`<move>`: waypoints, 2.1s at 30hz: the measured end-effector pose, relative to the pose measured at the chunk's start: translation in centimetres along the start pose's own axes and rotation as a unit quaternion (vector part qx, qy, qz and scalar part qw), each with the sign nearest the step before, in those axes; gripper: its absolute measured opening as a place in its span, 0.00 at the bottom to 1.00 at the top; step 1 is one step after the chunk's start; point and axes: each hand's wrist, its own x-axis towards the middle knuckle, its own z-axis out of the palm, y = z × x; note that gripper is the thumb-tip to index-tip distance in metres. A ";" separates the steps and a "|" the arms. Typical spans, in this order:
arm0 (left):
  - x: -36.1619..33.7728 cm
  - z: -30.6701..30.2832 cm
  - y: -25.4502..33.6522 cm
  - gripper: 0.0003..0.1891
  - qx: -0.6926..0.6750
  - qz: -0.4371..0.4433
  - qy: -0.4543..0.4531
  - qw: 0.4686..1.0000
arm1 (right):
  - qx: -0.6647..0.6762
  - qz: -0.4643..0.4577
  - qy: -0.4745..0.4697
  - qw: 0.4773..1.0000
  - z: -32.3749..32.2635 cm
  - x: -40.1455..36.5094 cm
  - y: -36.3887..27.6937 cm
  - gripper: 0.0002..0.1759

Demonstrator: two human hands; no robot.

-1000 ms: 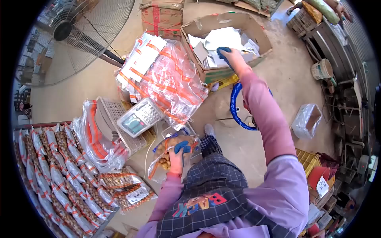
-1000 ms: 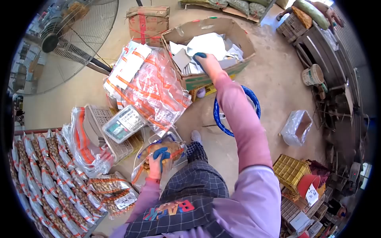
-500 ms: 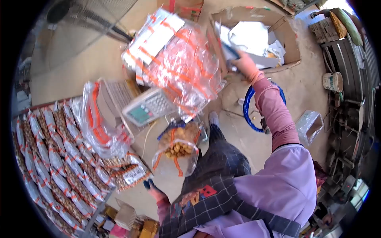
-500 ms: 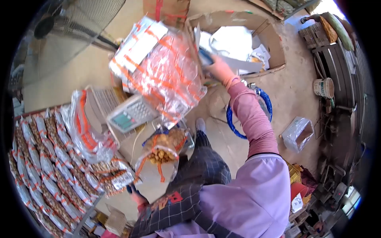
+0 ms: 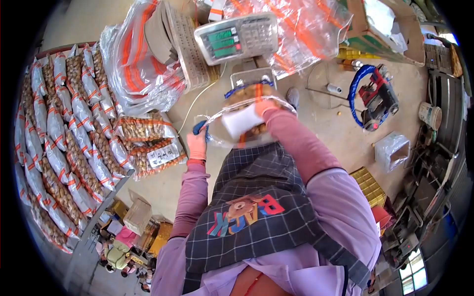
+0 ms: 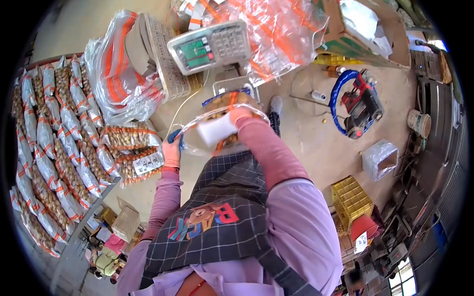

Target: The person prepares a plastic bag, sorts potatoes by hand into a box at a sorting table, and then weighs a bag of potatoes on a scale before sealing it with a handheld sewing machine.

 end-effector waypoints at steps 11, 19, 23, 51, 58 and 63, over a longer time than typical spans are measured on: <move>5.5 -7.7 -1.8 0.25 0.352 0.082 -0.068 0.930 | 0.373 -0.018 0.109 0.921 -27.6 -27.4 1.5 0.28; -4.1 17.8 14.5 0.42 0.604 0.339 -0.126 0.709 | 0.229 0.458 0.483 0.710 -27.7 -27.3 38.3 0.35; -1.9 24.4 12.1 0.14 0.404 0.123 -0.239 0.874 | 0.273 0.316 0.468 0.779 -24.6 -21.2 47.1 0.26; -5.5 21.7 9.8 0.12 0.314 0.308 -0.147 0.886 | 0.451 0.053 0.192 0.870 -31.6 -22.6 6.5 0.21; -5.3 22.5 9.5 0.14 0.276 0.297 -0.171 0.898 | 0.423 0.061 0.178 0.887 -29.9 -20.6 3.4 0.18; -1.6 16.3 9.7 0.29 0.434 0.140 -0.174 0.873 | 0.378 0.004 0.188 0.906 -26.7 -18.5 2.7 0.19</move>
